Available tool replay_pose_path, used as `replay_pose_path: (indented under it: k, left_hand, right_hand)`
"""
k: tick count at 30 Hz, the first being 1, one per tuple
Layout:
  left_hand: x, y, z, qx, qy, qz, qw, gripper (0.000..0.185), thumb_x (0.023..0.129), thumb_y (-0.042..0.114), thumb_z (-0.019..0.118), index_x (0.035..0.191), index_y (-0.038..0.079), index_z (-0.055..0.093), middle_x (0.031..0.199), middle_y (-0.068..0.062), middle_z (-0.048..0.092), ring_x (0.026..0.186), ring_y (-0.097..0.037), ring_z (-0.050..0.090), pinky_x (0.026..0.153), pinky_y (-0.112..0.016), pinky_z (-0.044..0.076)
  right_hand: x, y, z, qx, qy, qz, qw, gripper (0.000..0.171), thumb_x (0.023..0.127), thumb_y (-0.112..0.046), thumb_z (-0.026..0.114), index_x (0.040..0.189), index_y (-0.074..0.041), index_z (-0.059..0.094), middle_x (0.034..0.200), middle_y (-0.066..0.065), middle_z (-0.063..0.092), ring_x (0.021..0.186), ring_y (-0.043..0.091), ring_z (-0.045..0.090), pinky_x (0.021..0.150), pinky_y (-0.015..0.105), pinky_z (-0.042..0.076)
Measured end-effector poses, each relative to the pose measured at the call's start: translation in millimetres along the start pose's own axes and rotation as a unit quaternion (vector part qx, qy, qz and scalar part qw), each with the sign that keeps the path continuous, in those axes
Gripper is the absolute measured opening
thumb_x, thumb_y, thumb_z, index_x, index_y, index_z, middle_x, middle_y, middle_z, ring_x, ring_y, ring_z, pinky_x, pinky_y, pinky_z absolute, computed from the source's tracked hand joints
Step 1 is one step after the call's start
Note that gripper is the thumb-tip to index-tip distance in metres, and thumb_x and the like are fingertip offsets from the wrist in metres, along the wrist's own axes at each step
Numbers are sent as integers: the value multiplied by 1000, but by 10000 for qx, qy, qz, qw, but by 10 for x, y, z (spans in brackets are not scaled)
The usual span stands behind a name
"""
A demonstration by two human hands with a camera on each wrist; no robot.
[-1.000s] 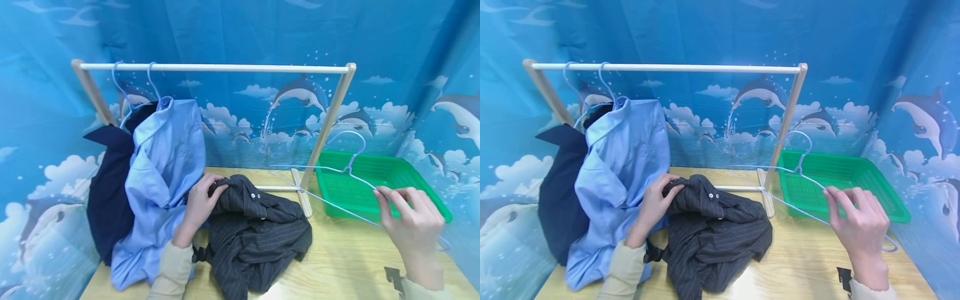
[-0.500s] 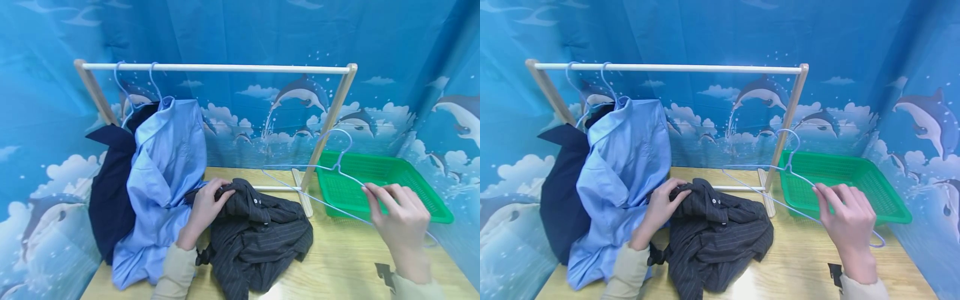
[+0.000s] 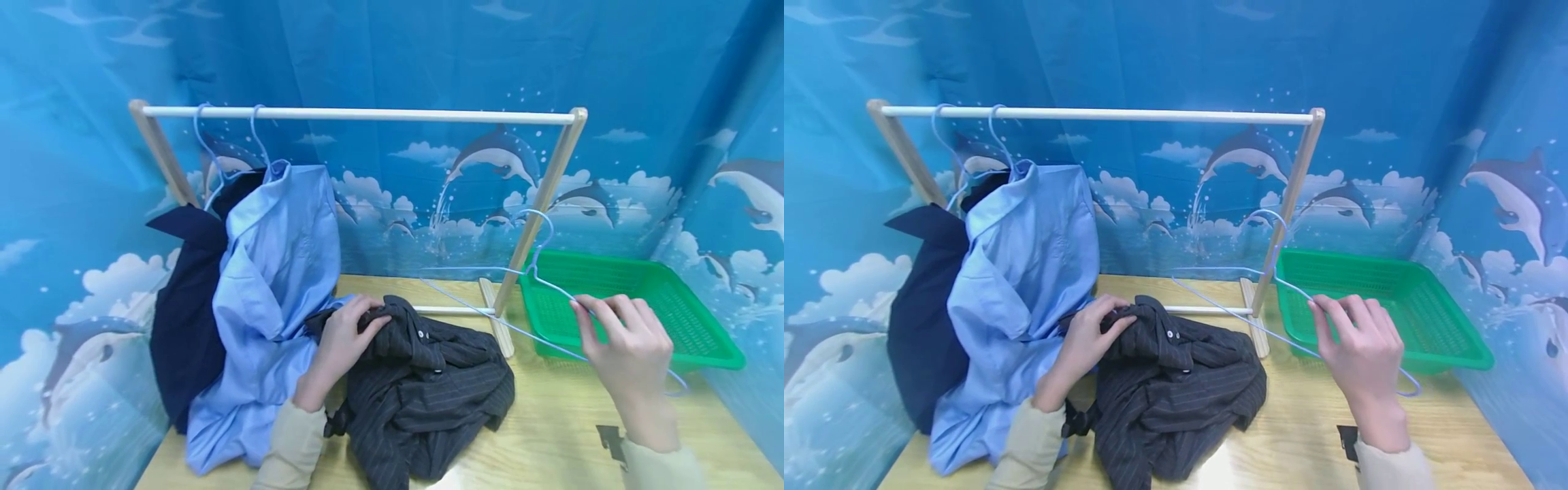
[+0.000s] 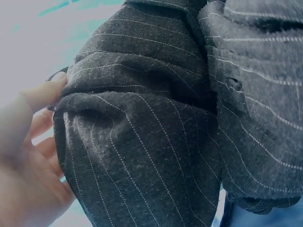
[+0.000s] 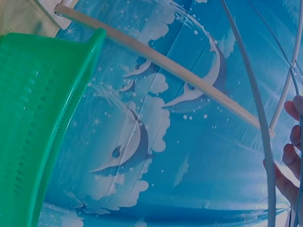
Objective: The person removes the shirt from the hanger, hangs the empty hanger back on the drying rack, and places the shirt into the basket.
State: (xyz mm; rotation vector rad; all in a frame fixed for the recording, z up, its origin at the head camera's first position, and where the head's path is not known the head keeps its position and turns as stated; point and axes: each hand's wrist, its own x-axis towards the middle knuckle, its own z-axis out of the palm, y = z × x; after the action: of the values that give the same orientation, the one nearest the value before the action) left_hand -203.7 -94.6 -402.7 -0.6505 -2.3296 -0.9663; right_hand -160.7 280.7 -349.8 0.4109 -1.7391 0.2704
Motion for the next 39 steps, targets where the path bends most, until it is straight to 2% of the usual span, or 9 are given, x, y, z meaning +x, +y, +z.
replay_pose_path:
  k: [12, 20, 30, 39]
  left_hand:
    - [1, 1, -1, -70, -103, -36, 9999, 16, 91, 19, 77, 105, 11, 72, 99, -3, 71, 94, -21, 69, 81, -39, 56]
    - [-3, 4, 28, -158, -207, -95, 9996, 15, 91, 18, 77, 104, 13, 73, 99, -2, 71, 95, -21, 69, 82, -38, 56]
    - [-7, 22, 54, -94, -311, -173, 9993, 16, 91, 18, 77, 106, 13, 73, 98, -1, 70, 94, -21, 69, 80, -37, 56]
    - [-8, 40, 55, -103, -354, -193, 9991, 16, 90, 17, 78, 105, 14, 73, 98, -1, 70, 93, -20, 68, 78, -37, 56]
  right_hand:
    - [73, -53, 146, 169, -324, -204, 9991, 39, 101, -31, 62, 87, 2, 76, 71, 17, 62, 63, 42, 54, 58, 50, 42]
    - [151, -60, 181, 4, -462, 0, 9989, 27, 97, -23, 68, 91, 2, 76, 74, 19, 64, 67, 42, 55, 60, 52, 44]
    - [354, -61, 253, -116, -371, 268, 9989, 19, 94, -16, 71, 93, 2, 76, 77, 19, 65, 68, 42, 54, 60, 52, 42]
    - [450, -59, 276, -267, -658, 374, 9968, 21, 97, -17, 71, 97, 4, 75, 80, 22, 65, 71, 42, 54, 60, 51, 43]
